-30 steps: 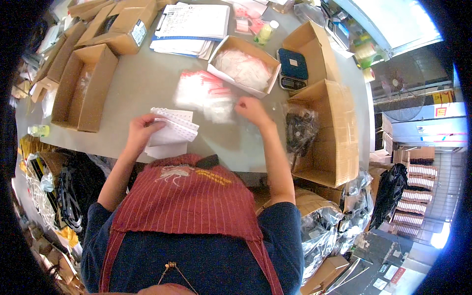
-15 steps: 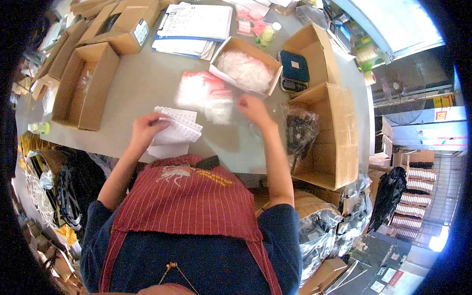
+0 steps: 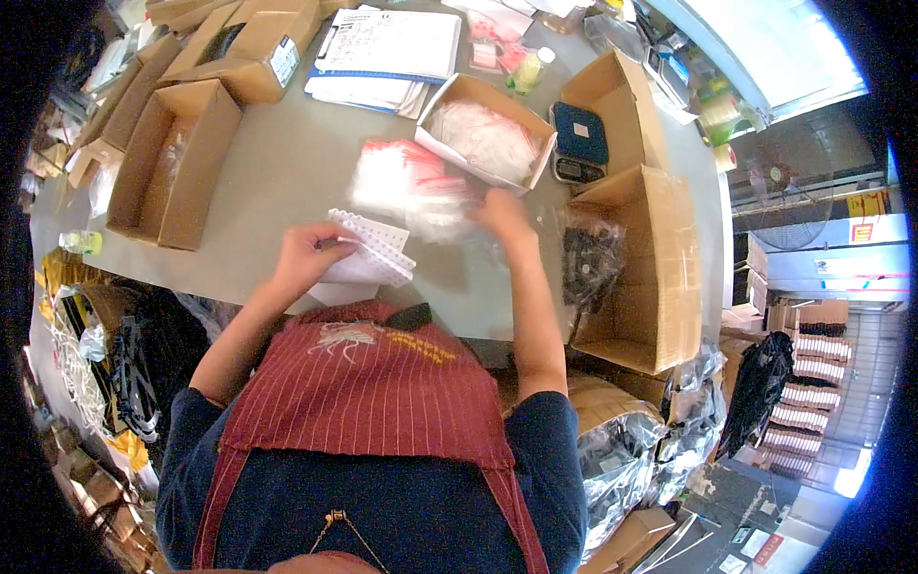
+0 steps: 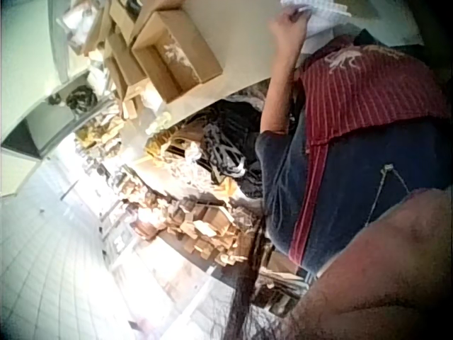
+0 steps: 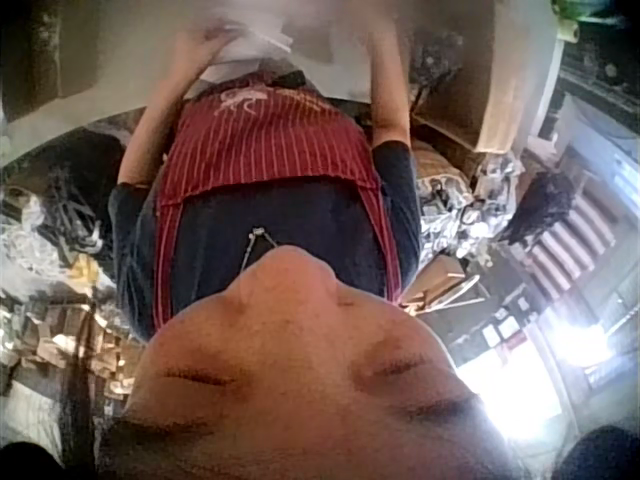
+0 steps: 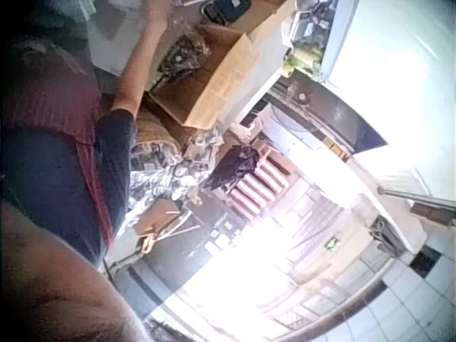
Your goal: The person sorts various small hardware components from a large collection, placing individual items into small plastic bags.
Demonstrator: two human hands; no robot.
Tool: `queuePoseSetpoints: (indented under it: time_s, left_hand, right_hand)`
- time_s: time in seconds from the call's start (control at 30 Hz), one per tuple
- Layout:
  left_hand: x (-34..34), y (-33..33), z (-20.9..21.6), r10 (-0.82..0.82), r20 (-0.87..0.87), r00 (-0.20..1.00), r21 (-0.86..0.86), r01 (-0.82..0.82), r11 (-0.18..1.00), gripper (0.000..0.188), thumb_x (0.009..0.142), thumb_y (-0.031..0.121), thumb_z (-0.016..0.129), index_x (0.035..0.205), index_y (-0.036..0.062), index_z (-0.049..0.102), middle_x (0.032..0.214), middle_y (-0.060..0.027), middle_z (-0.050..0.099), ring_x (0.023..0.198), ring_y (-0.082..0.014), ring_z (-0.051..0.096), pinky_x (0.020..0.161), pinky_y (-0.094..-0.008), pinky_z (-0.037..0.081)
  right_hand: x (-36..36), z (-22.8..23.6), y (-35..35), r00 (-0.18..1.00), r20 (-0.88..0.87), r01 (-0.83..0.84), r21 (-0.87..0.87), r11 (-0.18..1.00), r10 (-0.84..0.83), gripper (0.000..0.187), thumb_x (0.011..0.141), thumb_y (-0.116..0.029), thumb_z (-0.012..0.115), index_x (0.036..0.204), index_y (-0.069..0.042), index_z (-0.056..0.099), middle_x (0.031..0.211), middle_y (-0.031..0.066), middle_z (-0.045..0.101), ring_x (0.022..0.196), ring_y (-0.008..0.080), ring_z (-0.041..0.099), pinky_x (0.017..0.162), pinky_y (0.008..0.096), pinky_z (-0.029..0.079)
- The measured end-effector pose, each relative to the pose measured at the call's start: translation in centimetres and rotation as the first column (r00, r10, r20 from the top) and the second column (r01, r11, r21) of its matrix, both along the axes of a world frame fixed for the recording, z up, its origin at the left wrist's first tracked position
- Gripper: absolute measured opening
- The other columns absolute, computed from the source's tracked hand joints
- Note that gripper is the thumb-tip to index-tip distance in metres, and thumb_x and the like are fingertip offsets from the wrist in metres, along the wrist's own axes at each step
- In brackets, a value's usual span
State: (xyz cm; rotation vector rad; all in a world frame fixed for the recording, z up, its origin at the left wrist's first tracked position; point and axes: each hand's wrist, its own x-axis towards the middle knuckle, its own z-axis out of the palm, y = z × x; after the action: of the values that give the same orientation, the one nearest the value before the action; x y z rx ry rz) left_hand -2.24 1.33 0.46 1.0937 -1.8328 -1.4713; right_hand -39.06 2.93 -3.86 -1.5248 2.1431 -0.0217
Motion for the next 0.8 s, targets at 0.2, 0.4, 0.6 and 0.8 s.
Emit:
queuePoseSetpoints:
  time_s: [0.2,0.4,0.6,0.8]
  left_hand:
    - [-0.9,0.5,-0.3,-0.041,-0.043,0.998,-0.114,0.036,0.993,0.016,0.084,0.007,0.075,0.099,0.0043,0.077,0.093,-0.0099,0.075,0.086,-0.0161,0.07,0.079,-0.0306,0.055]
    - [-1.9,0.8,0.3,-0.164,-0.007,0.986,-0.223,0.158,0.962,0.014,0.082,0.002,0.076,0.096,0.005,0.078,0.094,-0.0073,0.074,0.084,-0.0156,0.066,0.075,-0.0308,0.052]
    - [-1.9,0.8,1.4,-0.212,0.05,0.976,-0.304,0.217,0.928,0.015,0.082,0.006,0.074,0.096,0.0089,0.077,0.093,-0.0115,0.073,0.084,-0.0266,0.068,0.076,-0.0347,0.055]
    - [-1.3,0.7,0.5,-0.17,-0.009,0.985,0.041,0.17,0.985,0.016,0.084,0.006,0.074,0.1,0.0047,0.077,0.094,-0.0067,0.075,0.088,-0.0138,0.066,0.079,-0.0298,0.052]
  right_hand:
    - [2.9,2.7,1.9,0.972,0.221,-0.002,-0.32,0.947,0.076,0.025,0.082,-0.025,0.076,0.09,-0.004,0.066,0.082,0.0111,0.068,0.077,0.0221,0.066,0.07,0.0344,0.051]
    - [12.1,8.8,2.2,0.775,0.427,-0.183,-0.553,0.813,0.466,0.014,0.085,-0.015,0.068,0.09,-0.004,0.061,0.088,0.0157,0.065,0.082,0.033,0.065,0.071,0.0413,0.052]
    - [14.0,8.4,2.3,0.822,0.109,-0.348,-0.681,0.644,0.56,0.011,0.083,-0.009,0.066,0.092,-0.005,0.061,0.086,0.0136,0.062,0.082,0.0326,0.063,0.071,0.0431,0.052]
    - [12.3,8.1,2.9,0.764,0.048,-0.399,-0.748,0.53,0.643,0.012,0.083,-0.005,0.067,0.094,-0.006,0.062,0.091,0.0119,0.064,0.086,0.0322,0.064,0.072,0.0407,0.052]
